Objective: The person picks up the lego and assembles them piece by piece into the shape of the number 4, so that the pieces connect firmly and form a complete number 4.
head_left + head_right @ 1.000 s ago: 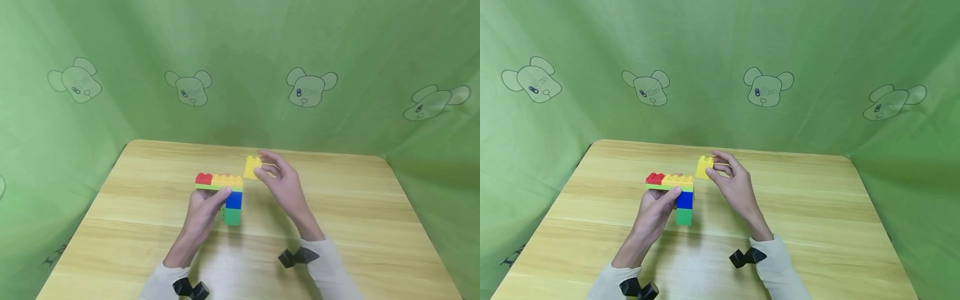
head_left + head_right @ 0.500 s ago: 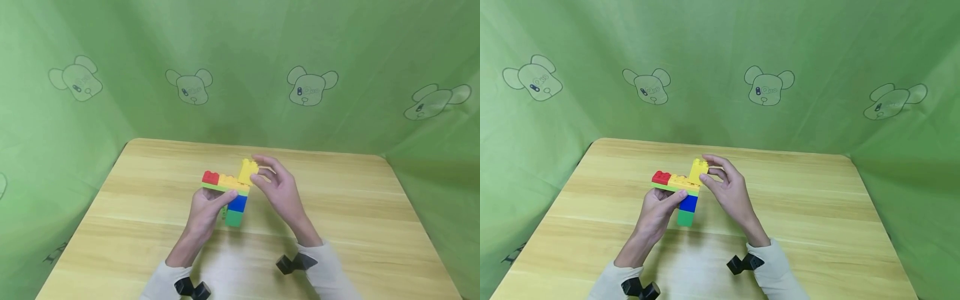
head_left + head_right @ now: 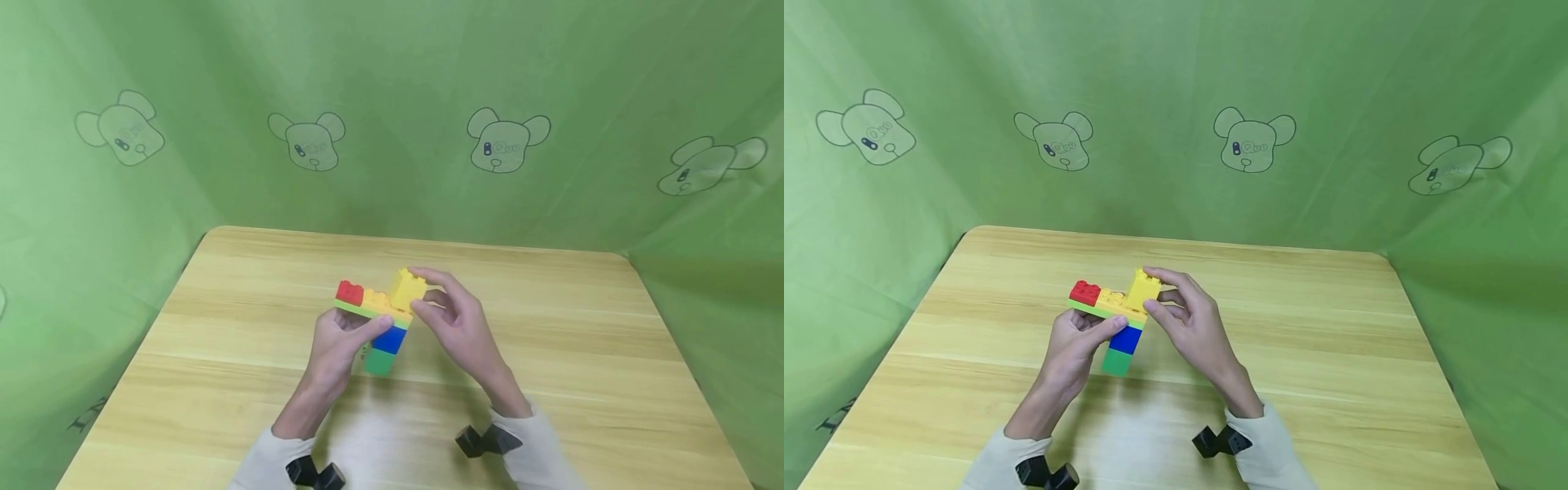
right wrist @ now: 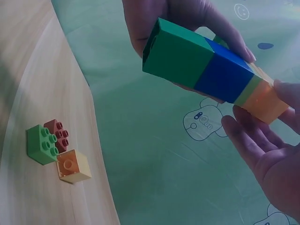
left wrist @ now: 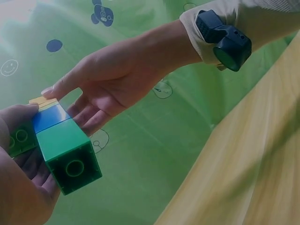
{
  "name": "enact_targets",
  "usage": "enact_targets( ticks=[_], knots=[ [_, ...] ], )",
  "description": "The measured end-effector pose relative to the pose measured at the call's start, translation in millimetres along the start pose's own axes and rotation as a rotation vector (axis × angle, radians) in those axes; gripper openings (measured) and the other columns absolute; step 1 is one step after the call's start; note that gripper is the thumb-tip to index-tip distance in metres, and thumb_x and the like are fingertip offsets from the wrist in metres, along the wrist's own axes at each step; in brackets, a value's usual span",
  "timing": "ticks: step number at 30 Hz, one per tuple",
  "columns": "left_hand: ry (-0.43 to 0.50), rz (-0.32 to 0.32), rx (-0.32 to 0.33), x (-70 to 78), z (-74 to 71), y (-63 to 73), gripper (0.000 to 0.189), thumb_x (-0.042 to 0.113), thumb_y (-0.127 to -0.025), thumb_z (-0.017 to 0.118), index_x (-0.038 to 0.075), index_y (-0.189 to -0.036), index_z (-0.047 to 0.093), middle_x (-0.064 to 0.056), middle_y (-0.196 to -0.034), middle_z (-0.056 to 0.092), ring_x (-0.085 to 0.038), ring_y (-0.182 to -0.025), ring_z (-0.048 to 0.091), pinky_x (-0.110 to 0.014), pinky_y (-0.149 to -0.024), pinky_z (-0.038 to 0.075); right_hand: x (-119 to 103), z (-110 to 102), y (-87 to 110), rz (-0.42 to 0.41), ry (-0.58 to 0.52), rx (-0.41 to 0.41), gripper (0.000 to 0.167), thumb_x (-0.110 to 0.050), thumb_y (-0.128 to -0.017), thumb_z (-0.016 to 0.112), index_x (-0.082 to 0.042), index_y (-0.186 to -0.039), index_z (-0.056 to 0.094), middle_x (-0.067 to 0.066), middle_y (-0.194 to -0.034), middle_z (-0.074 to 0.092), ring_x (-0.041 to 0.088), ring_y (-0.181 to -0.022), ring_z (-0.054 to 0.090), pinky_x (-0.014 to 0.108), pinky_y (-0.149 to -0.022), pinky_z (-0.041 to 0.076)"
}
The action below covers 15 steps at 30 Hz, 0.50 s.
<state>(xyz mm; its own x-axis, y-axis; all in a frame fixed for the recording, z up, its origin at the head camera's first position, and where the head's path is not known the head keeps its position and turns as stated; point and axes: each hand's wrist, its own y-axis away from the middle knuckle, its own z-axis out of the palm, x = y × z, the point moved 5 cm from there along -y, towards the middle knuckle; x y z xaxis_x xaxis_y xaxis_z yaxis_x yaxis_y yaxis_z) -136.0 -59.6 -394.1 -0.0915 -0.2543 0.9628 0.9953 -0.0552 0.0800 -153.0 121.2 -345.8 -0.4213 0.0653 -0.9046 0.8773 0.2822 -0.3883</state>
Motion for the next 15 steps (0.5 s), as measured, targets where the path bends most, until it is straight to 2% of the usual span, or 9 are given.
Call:
enact_targets(
  ticks=[6, 10, 13, 15],
  knots=[
    [-0.04, 0.005, 0.012, 0.6, 0.7, 1.3, 0.046, 0.014, -0.086, 0.085, 0.001, -0.126, 0.067, -0.014, -0.116, 0.073, -0.027, -0.105, 0.068, -0.038, -0.096, 0.056, -1.8, -0.4, 3.2, 0.005, 0.006, -0.026, 0.044, 0.007, -0.098, 0.065, 0.002, -0.14, 0.054, 0.016, -0.141, 0.056, 0.022, -0.103, 0.07, 0.035, -0.086, 0.062],
    [-0.052, 0.004, 0.017, 0.4, 1.0, 2.1, 0.046, 0.015, -0.086, 0.085, 0.002, -0.126, 0.067, -0.014, -0.116, 0.073, -0.028, -0.106, 0.068, -0.039, -0.095, 0.057, -3.0, -1.0, 4.4, 0.025, 0.047, -0.046, 0.043, 0.004, -0.099, 0.066, 0.001, -0.14, 0.053, 0.016, -0.143, 0.056, 0.023, -0.106, 0.07, 0.035, -0.084, 0.063],
    [-0.054, 0.007, 0.017, 0.4, 1.2, 2.4, 0.046, 0.016, -0.086, 0.085, 0.003, -0.126, 0.067, -0.013, -0.117, 0.072, -0.028, -0.106, 0.068, -0.039, -0.096, 0.056, -3.1, 0.5, 6.0, 0.051, 0.061, -0.09, 0.051, 0.002, -0.098, 0.069, -0.004, -0.144, 0.049, 0.016, -0.144, 0.054, 0.025, -0.108, 0.071, 0.036, -0.082, 0.064],
    [-0.049, 0.011, 0.016, 0.8, 1.0, 2.6, 0.045, 0.016, -0.086, 0.086, 0.003, -0.126, 0.068, -0.014, -0.117, 0.072, -0.028, -0.106, 0.068, -0.04, -0.096, 0.056, -3.5, 2.5, 7.3, 0.063, 0.058, -0.126, 0.062, 0.004, -0.094, 0.073, -0.007, -0.148, 0.044, 0.017, -0.144, 0.052, 0.03, -0.11, 0.07, 0.038, -0.079, 0.064]
  ],
)
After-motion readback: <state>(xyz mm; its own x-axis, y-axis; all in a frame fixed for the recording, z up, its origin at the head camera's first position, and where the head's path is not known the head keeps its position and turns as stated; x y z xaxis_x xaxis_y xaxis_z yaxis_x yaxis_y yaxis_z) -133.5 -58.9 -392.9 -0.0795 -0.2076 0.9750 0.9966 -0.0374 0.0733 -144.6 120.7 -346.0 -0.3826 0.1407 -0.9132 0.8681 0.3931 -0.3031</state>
